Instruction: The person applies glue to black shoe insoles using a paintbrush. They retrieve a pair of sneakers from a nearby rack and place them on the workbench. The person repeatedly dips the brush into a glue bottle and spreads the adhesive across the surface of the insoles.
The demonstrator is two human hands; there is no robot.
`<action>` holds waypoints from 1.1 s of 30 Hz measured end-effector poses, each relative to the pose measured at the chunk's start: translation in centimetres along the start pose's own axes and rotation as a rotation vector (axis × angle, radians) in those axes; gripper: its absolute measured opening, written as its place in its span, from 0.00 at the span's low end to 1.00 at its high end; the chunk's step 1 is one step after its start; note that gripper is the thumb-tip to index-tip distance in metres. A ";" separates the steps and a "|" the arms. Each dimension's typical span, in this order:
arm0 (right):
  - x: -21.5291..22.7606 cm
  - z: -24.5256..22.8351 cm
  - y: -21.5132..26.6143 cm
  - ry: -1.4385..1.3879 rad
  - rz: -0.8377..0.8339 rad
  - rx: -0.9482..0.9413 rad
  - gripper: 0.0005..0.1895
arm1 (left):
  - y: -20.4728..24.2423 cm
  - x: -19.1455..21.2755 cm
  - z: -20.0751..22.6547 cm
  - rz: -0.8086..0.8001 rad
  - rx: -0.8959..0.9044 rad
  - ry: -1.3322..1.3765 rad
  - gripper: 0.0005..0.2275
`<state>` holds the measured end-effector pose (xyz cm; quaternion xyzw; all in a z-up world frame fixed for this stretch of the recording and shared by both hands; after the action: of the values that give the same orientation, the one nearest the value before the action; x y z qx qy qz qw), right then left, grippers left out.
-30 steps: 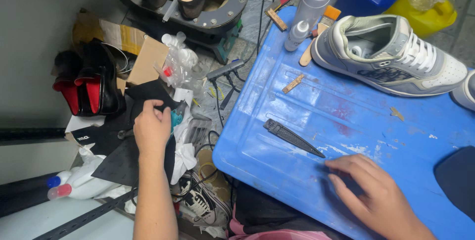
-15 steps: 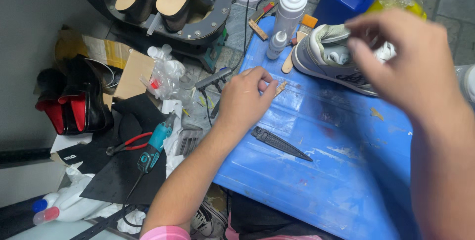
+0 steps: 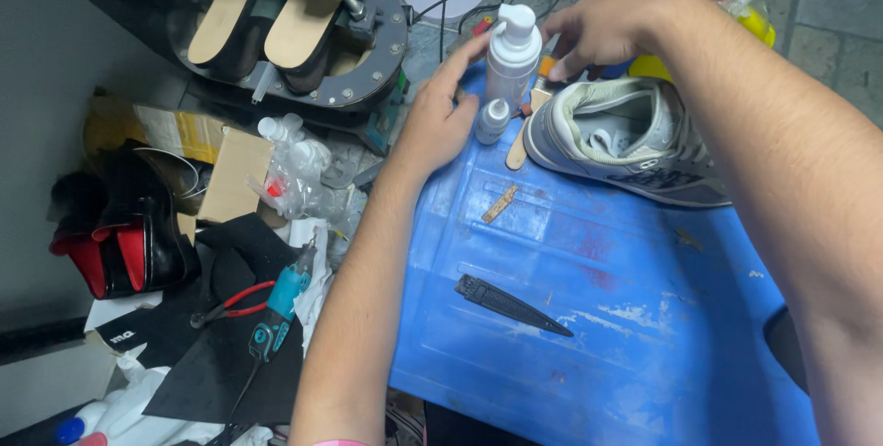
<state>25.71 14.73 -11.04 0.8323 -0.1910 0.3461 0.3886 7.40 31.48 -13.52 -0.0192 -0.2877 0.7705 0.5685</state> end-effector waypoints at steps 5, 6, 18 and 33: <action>-0.4 -0.2 -0.8 0.120 0.007 0.041 0.23 | -0.1 -1.0 -1.8 0.022 -0.003 -0.047 0.23; -0.6 0.0 -1.0 0.138 0.040 0.052 0.22 | 0.0 -1.2 -1.9 0.014 0.024 -0.022 0.22; -1.0 1.0 -1.7 0.047 0.060 0.033 0.12 | 0.2 -1.3 -1.7 0.006 0.056 0.027 0.22; -0.3 -0.1 -0.1 -0.306 0.292 0.141 0.05 | 0.1 -1.3 -1.9 0.000 0.108 0.045 0.21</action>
<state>25.51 14.90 -11.32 0.8638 -0.3414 0.2809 0.2417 8.47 31.08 -15.50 -0.0058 -0.2330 0.7841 0.5752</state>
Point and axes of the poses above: each hand's wrist, its own y-axis away from the middle knuckle, its own x-axis out of the back of the hand, z = x × y, the point moved 3 cm from there along -y, towards the middle knuckle, and after that the axes turned 6 degrees about z, right-handed, at the moved point
